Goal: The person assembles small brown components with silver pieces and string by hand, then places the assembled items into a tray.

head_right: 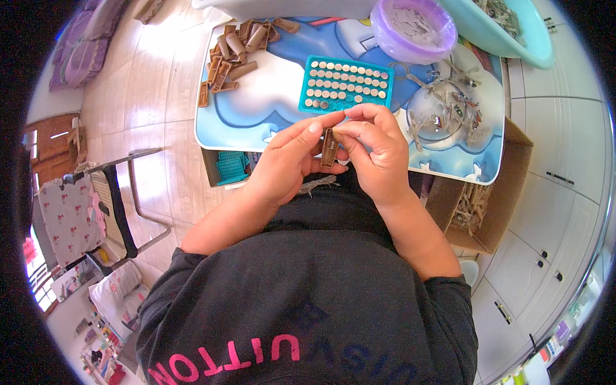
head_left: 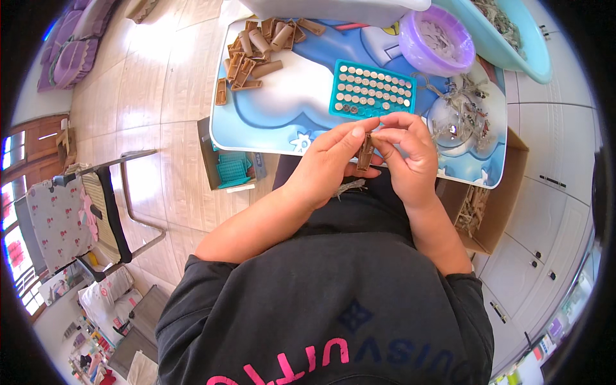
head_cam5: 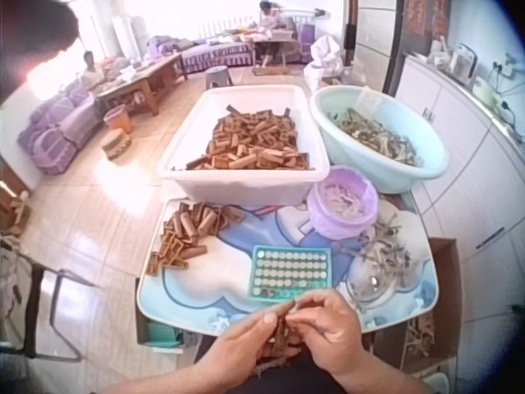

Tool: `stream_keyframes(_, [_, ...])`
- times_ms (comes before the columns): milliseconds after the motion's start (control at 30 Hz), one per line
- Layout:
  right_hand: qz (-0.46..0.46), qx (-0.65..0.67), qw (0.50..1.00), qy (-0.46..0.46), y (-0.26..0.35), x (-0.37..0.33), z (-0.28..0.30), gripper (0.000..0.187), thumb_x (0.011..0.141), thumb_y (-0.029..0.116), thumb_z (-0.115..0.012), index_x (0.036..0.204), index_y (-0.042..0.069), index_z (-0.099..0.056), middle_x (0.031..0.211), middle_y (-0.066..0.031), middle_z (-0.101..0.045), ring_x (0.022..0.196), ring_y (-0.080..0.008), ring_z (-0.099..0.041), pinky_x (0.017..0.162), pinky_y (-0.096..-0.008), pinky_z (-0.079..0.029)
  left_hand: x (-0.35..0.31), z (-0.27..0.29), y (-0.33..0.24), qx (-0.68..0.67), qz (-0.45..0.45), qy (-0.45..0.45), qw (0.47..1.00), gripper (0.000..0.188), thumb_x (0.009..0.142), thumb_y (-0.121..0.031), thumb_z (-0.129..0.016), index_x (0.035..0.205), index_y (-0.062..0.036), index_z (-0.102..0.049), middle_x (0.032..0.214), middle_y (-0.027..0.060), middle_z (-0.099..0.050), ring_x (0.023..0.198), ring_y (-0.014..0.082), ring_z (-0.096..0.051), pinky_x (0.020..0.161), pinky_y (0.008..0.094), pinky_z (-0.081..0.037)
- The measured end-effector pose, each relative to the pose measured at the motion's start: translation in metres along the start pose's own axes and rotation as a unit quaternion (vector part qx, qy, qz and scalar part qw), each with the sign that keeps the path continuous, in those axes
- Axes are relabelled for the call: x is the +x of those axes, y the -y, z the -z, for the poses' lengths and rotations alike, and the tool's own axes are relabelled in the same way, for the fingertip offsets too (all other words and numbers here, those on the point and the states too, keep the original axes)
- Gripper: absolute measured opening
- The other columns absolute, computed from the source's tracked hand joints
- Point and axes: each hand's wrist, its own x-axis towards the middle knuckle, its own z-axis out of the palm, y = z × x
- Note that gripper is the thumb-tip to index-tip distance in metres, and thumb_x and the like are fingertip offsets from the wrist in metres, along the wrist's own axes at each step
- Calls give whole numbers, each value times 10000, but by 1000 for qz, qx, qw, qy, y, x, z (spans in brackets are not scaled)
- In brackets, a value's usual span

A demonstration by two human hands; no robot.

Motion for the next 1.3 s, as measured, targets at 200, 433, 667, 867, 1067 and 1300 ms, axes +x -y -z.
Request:
stream_keyframes(200, [-5, -24, 999, 28, 2, -1, 2, 123, 767, 0, -667, 887, 26, -661, 1015, -111, -554, 871, -197, -583, 741, -280, -487, 0, 2, 5, -5, 5, -9, 1000, 351, 977, -144, -420, 1299, -7, -450, 1027, 78, -583, 910, 158, -596, 775, 305, -536])
stream_keyframes(433, [98, -124, 987, -10, 10, -6, 5, 245, 706, 126, -745, 868, 43, -581, 857, -95, -584, 780, -238, -583, 676, -330, -457, 5, 2, 3, -45, -18, -69, 996, 313, 950, -119, -481, 1242, -7, -488, 1036, 98, -593, 925, 175, -610, 782, 327, -548])
stream_keyframes(667, [97, -239, 966, -8, 21, -11, -8, 457, 582, 231, -822, 872, 81, -503, 729, -22, -574, 646, -237, -555, 592, -359, -399, 7, 2, 11, -37, -87, -84, 992, 246, 933, -90, -508, 1161, 2, -508, 1068, 116, -565, 960, 212, -607, 801, 336, -541])
stream_keyframes(867, [55, -195, 979, 20, 20, -19, -13, 339, 655, 87, -753, 896, 73, -515, 707, -35, -582, 634, -241, -550, 607, -360, -399, 5, 1, 6, -48, -114, -99, 987, 242, 934, -95, -508, 1155, 3, -504, 1079, 112, -565, 1007, 215, -591, 848, 354, -516])
stream_keyframes(1067, [9, -78, 997, 0, 13, -27, -14, 266, 690, -25, -679, 890, 58, -523, 702, -53, -586, 632, -256, -548, 600, -363, -402, 5, 3, 7, -64, -116, -88, 987, 251, 933, -105, -511, 1164, -8, -509, 1108, 116, -569, 1010, 215, -596, 831, 345, -523])
stream_keyframes(1300, [59, -92, 993, 49, 17, -20, -12, 234, 717, -10, -672, 922, 73, -595, 699, -71, -581, 636, -272, -551, 587, -365, -399, 3, 4, 7, -56, -96, -95, 989, 258, 931, -119, -521, 1166, -14, -517, 1115, 121, -583, 998, 211, -604, 812, 334, -528])
